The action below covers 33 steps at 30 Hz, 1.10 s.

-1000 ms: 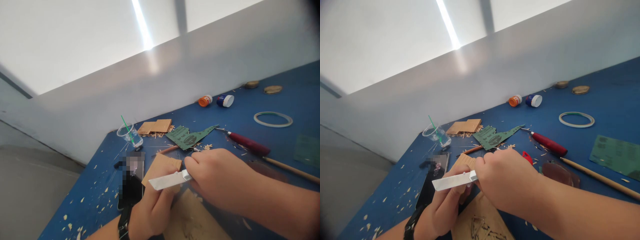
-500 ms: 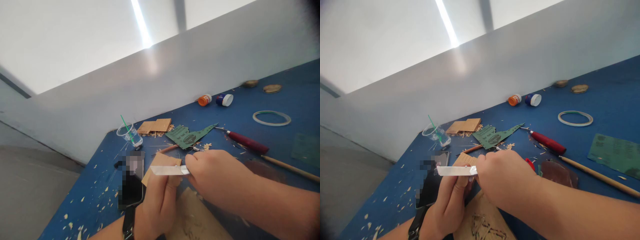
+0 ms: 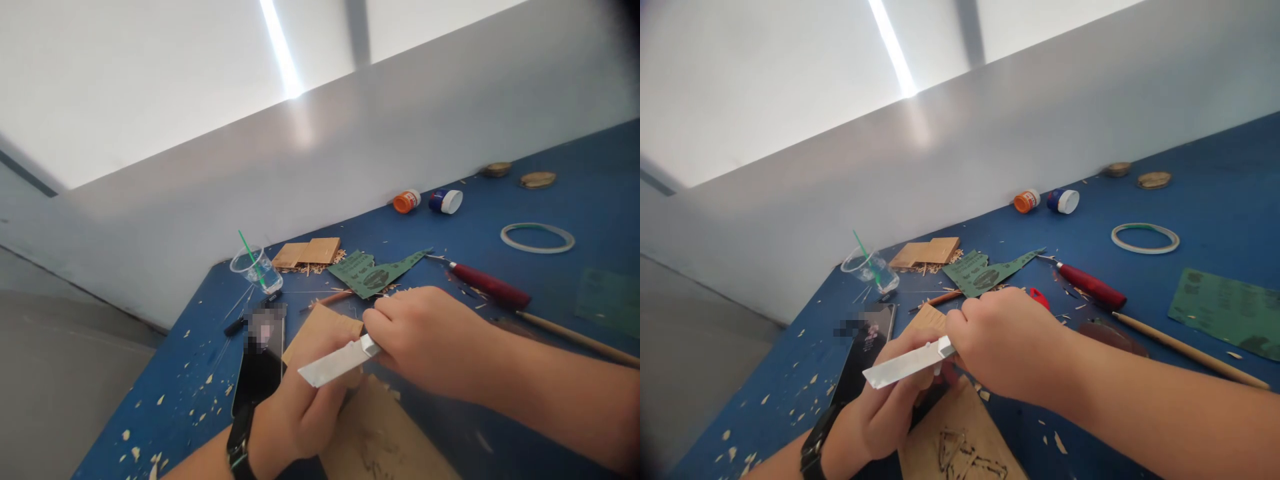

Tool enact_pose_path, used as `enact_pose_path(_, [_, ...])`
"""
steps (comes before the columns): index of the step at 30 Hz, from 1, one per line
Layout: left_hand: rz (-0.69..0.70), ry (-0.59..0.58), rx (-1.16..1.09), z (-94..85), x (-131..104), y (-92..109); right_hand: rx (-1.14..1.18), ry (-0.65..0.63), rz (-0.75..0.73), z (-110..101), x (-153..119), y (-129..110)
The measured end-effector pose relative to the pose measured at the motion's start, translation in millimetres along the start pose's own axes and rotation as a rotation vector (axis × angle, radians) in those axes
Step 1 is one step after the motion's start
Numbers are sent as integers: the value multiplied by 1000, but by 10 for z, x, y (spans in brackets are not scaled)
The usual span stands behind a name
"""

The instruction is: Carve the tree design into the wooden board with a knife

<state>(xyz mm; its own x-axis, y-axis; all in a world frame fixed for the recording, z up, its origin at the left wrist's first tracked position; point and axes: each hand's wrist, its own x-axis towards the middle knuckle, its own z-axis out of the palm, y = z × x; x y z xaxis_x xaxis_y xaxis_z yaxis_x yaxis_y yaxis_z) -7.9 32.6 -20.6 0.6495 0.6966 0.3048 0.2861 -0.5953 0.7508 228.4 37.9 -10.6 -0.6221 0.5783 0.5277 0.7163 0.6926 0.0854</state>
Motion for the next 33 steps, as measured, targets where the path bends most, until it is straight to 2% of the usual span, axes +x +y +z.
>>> enact_pose_path(4, [-38,-12,-4,11,3,-12,10,9,-45,16,41,70])
enact_pose_path(10, [106,-20,38,20,17,-27,-32,21,-134,8,53,65])
enact_pose_path(14, [178,-39,77,8,51,54,-22,-41,-143,13,38,61])
enact_pose_path(17, [193,-68,89,10,43,109,-16,-33,-157,-1,26,40])
enact_pose_path(25, [113,85,52,22,-88,-23,91,0,108,-13,15,-42])
enact_pose_path(27, [113,54,23,6,-83,-48,150,-28,175,-13,3,-17])
enact_pose_path(33, [167,-55,-52,-53,-25,-71,244,-223,325,-12,-6,109])
